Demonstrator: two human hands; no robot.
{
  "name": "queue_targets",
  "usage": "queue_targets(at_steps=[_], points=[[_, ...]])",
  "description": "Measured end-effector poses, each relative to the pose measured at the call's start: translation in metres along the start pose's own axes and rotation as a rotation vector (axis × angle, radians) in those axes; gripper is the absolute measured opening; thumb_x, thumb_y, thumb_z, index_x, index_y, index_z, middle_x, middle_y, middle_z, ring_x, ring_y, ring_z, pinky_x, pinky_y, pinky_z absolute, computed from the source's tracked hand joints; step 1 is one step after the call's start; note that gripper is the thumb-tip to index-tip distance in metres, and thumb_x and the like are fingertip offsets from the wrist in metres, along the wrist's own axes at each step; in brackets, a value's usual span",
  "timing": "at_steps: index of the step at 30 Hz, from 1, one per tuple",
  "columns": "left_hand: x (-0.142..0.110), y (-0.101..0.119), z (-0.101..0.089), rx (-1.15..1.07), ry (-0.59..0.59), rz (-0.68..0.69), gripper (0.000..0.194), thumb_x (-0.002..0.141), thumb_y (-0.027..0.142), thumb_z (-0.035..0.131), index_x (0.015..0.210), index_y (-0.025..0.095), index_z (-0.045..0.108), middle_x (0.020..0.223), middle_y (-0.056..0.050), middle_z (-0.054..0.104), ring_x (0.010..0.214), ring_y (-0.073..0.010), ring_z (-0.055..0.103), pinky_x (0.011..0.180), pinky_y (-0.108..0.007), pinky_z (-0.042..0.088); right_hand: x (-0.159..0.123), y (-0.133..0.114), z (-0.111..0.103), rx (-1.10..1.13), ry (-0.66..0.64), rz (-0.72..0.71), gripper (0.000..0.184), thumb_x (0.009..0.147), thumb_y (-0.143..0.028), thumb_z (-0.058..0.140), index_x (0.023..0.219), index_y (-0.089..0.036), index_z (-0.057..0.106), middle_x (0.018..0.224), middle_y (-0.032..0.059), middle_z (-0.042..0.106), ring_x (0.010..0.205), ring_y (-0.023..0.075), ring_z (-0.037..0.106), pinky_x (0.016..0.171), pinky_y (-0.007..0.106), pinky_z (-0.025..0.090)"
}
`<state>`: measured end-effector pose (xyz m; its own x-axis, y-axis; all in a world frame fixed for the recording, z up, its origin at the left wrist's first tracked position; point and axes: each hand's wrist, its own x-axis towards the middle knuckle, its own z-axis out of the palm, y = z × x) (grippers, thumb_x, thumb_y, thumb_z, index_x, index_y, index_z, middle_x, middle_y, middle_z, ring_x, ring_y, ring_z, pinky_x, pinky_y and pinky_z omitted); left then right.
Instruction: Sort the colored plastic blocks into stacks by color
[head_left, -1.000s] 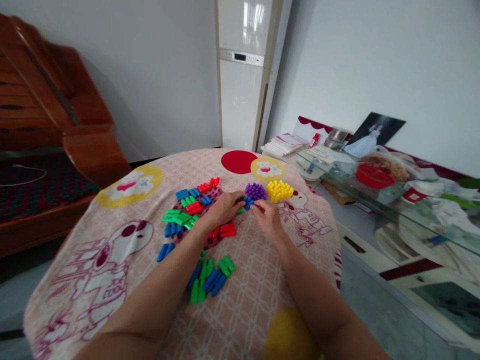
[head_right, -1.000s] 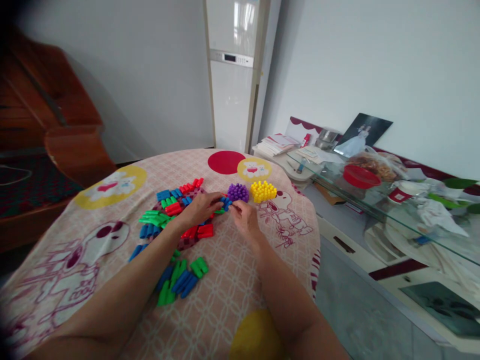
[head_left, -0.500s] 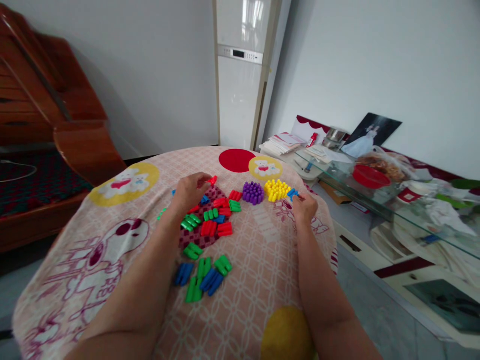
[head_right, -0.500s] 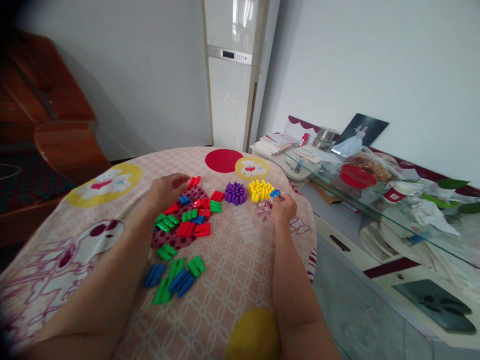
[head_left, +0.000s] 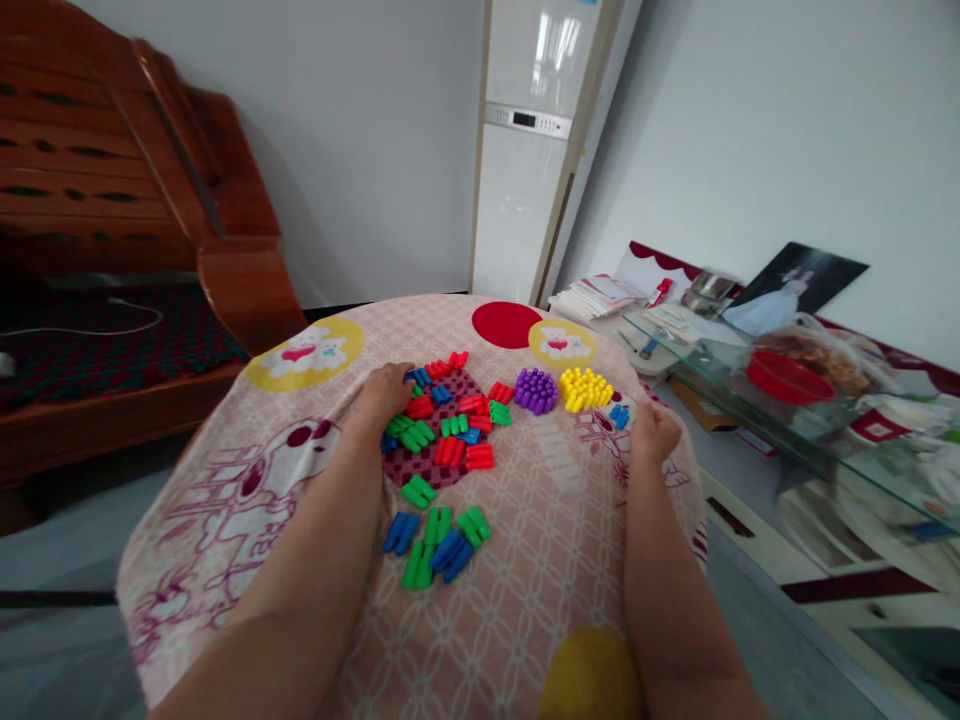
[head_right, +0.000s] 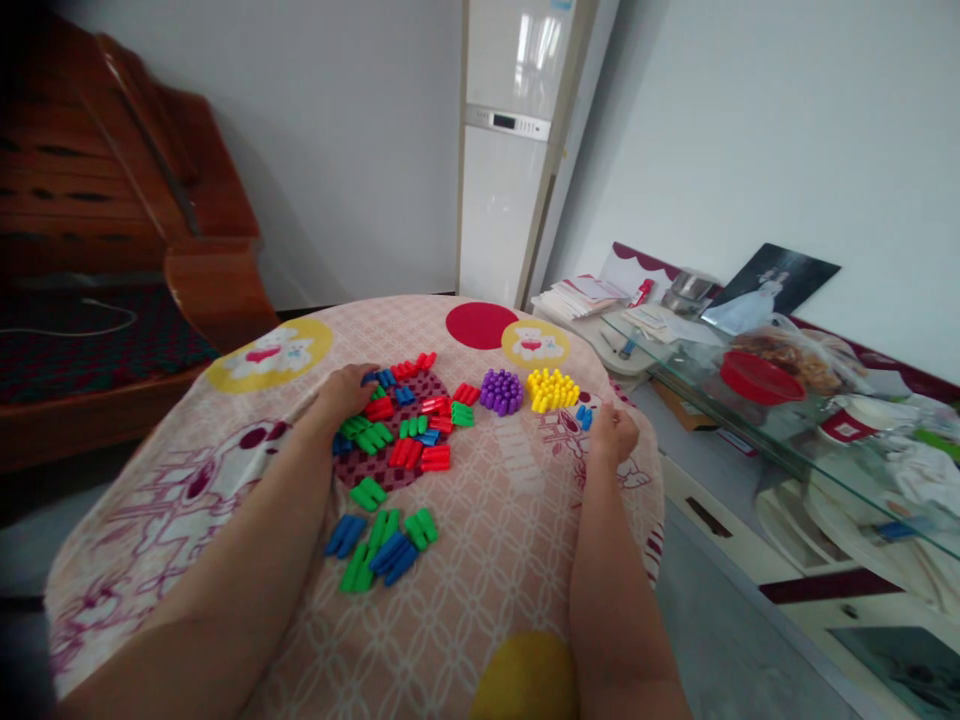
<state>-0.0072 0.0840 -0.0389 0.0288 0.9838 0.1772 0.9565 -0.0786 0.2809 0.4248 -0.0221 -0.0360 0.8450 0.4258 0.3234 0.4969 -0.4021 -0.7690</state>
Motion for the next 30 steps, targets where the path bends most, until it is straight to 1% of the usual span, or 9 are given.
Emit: queue_targets(at_steps=[5,8,10,13,15,18,22,26,30], points=[[-0.003,0.004,-0.007,-0.059,-0.007,-0.001,0.041,0.084,0.035,0.06,0.121,0.019,0.071,0.119,-0.013,0.071,0.111,-0.03,0.066,0.097,-0.038,0.051,0.01,0.012,0.008,0.185,0.007,0.066,0.039,0.079,-0.033,0.044,0.08,-0.013,0.078,0.053,0.0065,0.062,0.068,0.0266,0.062,0.062,0.033,0.045],[-0.004,0.012,-0.02,-0.165,0.089,0.015,0.041,0.078,0.033,0.066,0.115,0.017,0.073,0.118,-0.014,0.072,0.11,-0.0308,0.066,0.097,-0.039,0.051,0.01,0.009,0.005,0.185,0.092,0.036,0.034,0.076,-0.031,0.045,0.074,-0.015,0.075,0.056,0.0066,0.063,0.068,0.0252,0.06,0.064,0.033,0.045],[-0.006,0.023,-0.031,-0.241,0.171,0.046,0.043,0.074,0.029,0.068,0.114,0.017,0.073,0.118,-0.013,0.072,0.11,-0.0305,0.066,0.099,-0.04,0.05,0.006,0.002,0.001,0.173,0.154,-0.038,0.032,0.076,-0.032,0.046,0.073,-0.015,0.073,0.064,0.0081,0.067,0.07,0.0239,0.06,0.068,0.032,0.046],[-0.012,0.049,-0.044,-0.421,0.178,0.158,0.048,0.069,0.026,0.069,0.116,0.017,0.073,0.115,-0.01,0.073,0.104,-0.0275,0.067,0.096,-0.039,0.052,-0.01,-0.013,-0.004,0.173,0.154,-0.202,0.034,0.082,-0.037,0.045,0.078,-0.015,0.071,0.073,0.0099,0.07,0.073,0.0219,0.06,0.072,0.031,0.046],[-0.018,0.07,-0.046,-0.577,0.108,0.266,0.051,0.069,0.026,0.068,0.119,0.017,0.071,0.11,-0.009,0.074,0.097,-0.0246,0.068,0.092,-0.037,0.054,-0.026,-0.024,-0.004,0.182,0.074,-0.307,0.037,0.086,-0.04,0.043,0.082,-0.015,0.071,0.078,0.0103,0.071,0.074,0.0207,0.061,0.072,0.029,0.047],[-0.03,0.101,-0.038,-0.759,-0.016,0.417,0.054,0.067,0.023,0.068,0.121,0.015,0.069,0.108,-0.007,0.073,0.092,-0.0214,0.068,0.087,-0.036,0.056,-0.053,-0.038,0.0,0.212,-0.111,-0.438,0.038,0.089,-0.042,0.043,0.086,-0.016,0.07,0.079,0.0096,0.071,0.073,0.0192,0.062,0.072,0.028,0.048],[-0.046,0.132,-0.022,-0.83,-0.128,0.561,0.049,0.065,0.015,0.07,0.114,0.016,0.07,0.108,-0.007,0.073,0.091,-0.0196,0.068,0.085,-0.032,0.056,-0.084,-0.051,0.006,0.345,-0.384,-0.635,0.038,0.09,-0.046,0.048,0.089,-0.017,0.072,0.076,0.007,0.072,0.069,0.0183,0.063,0.071,0.028,0.05],[-0.058,0.146,-0.013,-0.779,-0.184,0.613,0.046,0.065,0.012,0.071,0.11,0.017,0.069,0.097,-0.004,0.074,0.084,-0.0177,0.068,0.08,-0.029,0.055,-0.1,-0.059,0.005,0.432,-0.61,-0.727,0.036,0.089,-0.047,0.055,0.098,-0.017,0.074,0.073,0.0045,0.071,0.064,0.0173,0.062,0.066,0.027,0.049],[-0.062,0.149,-0.008,-0.728,-0.166,0.573,0.04,0.065,0.016,0.074,0.105,0.017,0.068,0.089,-0.002,0.073,0.076,-0.0167,0.068,0.074,-0.028,0.055,-0.101,-0.06,0.006,0.434,-0.648,-0.704,0.032,0.084,-0.042,0.061,0.1,-0.018,0.074,0.067,0.0016,0.067,0.06,0.0163,0.059,0.062,0.027,0.047]])
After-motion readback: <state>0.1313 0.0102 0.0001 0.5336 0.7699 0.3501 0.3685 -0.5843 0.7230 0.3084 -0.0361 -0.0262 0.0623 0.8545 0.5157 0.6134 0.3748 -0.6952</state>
